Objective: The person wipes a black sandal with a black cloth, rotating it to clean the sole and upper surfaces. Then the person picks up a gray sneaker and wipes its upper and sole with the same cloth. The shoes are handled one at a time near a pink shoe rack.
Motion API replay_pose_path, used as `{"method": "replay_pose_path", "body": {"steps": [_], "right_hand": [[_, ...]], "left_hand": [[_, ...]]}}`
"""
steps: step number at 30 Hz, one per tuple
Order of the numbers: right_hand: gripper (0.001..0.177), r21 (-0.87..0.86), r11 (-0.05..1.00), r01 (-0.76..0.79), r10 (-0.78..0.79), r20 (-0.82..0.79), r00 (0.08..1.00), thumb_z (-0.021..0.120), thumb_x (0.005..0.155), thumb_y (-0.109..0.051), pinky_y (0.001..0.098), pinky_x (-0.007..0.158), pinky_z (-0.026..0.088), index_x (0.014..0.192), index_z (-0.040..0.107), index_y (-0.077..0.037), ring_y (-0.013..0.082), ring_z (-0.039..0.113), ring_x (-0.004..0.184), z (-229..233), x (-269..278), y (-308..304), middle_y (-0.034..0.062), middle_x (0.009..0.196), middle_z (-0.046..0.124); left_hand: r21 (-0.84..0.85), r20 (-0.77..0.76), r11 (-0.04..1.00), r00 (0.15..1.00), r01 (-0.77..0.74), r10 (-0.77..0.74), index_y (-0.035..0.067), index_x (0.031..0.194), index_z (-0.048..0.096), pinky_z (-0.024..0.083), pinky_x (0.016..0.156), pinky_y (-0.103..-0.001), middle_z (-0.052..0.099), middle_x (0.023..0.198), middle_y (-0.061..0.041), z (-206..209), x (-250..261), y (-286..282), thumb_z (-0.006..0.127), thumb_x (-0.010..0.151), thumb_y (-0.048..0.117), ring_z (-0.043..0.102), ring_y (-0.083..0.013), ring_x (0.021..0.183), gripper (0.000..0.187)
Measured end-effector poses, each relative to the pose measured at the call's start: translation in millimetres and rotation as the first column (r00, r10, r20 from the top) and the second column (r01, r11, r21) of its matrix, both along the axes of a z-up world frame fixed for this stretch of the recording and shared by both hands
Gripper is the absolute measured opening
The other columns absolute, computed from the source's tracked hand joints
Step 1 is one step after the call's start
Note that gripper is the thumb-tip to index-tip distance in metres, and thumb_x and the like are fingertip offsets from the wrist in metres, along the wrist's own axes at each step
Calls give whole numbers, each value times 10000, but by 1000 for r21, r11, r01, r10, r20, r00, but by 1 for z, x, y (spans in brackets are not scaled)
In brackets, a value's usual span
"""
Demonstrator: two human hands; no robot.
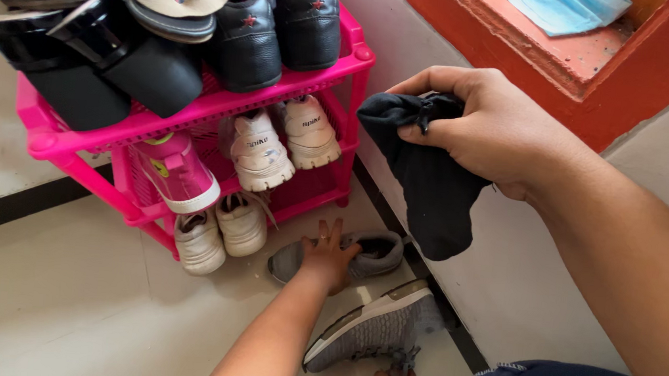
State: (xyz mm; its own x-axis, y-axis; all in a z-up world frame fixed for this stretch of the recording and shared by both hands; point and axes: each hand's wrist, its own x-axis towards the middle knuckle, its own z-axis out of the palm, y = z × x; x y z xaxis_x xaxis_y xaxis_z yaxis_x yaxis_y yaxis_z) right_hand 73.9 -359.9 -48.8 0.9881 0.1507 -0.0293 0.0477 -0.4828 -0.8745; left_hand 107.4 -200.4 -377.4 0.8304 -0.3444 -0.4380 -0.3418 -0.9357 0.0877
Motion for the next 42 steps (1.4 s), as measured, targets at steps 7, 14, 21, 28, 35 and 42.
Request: {"method": "replay_pose_path", "body": {"steps": [7, 14, 21, 28, 35, 42], "right_hand": [[359, 15, 1000, 21, -21, -3, 1000, 690, 815, -4, 298, 645, 609, 1157, 737, -100, 110, 699, 738, -6, 2, -14, 40, 885, 735], [366, 67, 998, 14, -16, 30, 999, 702, 824, -11, 295, 650, 613, 1179, 726, -100, 101, 695, 747, -12, 5, -21, 28, 898, 730], [353, 130, 992, -9, -14, 172, 985, 701, 833, 26, 288, 688, 629, 1167, 735, -83, 104, 716, 792, -5, 1, -17, 34, 932, 743], [313, 290, 954, -83, -72, 487, 870, 669, 910, 56, 277, 767, 625, 1201, 695, -57, 106, 718, 879, 22, -13, -18, 25, 1003, 724], [265, 240, 961, -139, -71, 698, 712, 675, 996, 41, 264, 894, 602, 1247, 670, -41, 97, 693, 1000, 46, -46, 2, 11, 1084, 705], [333, -47, 997, -62, 74, 812, 579, 707, 923, 53, 282, 921, 526, 1249, 669, -7, 132, 649, 1031, 46, -59, 38, 64, 1110, 672]], "left_hand": [[-62, 138, 998, 990, -8, 16, 284, 1473, 455, 371, 1040, -728, 238, 1616, -177, -43, 18, 2, 535, 995, 132, 228, -510, 1485, 508], [-338, 10, 898, 953, -281, 302, 165, 1408, 473, 469, 1032, -504, 379, 1507, -163, 19, 27, 23, 702, 906, 210, 503, -426, 1297, 553], [-437, 104, 898, 989, -50, 106, 127, 1360, 521, 494, 997, -468, 501, 1365, -194, 124, -3, 27, 763, 845, 298, 563, -422, 1213, 594], [-581, 292, 784, 955, 221, -54, 84, 1266, 581, 498, 914, -468, 593, 1150, -209, 229, -59, 55, 780, 831, 331, 603, -400, 1067, 539], [-783, 303, 622, 870, -6, 389, 51, 1020, 613, 497, 752, -390, 565, 964, -134, 308, -128, 113, 796, 796, 328, 606, -271, 845, 400], [-878, 361, 475, 729, 56, 582, 55, 1030, 599, 495, 804, -348, 559, 995, -103, 328, -147, 142, 808, 823, 302, 567, -223, 889, 384]]}}
